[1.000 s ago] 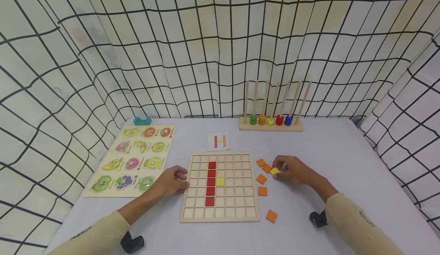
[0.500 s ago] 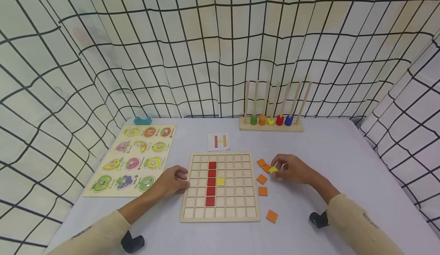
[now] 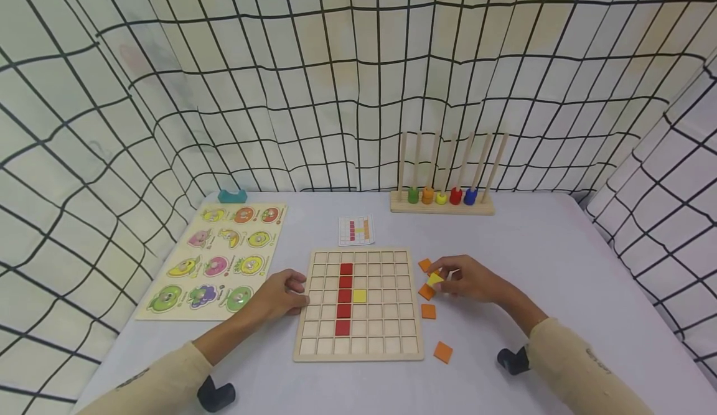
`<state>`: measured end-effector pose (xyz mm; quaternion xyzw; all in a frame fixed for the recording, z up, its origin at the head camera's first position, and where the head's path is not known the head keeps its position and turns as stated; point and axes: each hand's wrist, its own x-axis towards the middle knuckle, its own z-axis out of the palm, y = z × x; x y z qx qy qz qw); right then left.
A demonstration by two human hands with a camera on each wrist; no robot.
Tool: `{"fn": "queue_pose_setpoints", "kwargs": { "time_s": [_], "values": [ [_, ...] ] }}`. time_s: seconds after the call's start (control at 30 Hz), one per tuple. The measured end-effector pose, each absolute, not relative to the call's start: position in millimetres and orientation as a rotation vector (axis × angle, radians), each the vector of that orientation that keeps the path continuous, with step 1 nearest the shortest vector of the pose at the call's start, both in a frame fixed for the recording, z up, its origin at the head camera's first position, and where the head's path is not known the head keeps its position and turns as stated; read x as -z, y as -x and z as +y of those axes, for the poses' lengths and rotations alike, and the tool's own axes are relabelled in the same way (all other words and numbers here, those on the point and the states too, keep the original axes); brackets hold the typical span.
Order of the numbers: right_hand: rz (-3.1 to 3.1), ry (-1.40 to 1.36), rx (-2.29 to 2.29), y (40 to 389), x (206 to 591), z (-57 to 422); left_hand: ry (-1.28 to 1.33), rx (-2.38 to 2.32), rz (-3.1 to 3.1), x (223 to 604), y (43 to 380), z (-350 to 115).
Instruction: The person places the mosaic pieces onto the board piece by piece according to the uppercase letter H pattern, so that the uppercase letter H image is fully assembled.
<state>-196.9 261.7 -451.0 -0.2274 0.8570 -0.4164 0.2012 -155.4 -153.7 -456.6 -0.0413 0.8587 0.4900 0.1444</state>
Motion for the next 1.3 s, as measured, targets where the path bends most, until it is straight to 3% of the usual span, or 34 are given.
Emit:
{"fn": "queue_pose_setpoints", "kwargs": {
  "time_s": [1.3],
  "values": [
    [2.278, 0.667, 1.237, 195.0, 460.9, 221.3, 0.123, -1.395, 2.495, 459.0, 156.4, -152.6]
  ]
}}
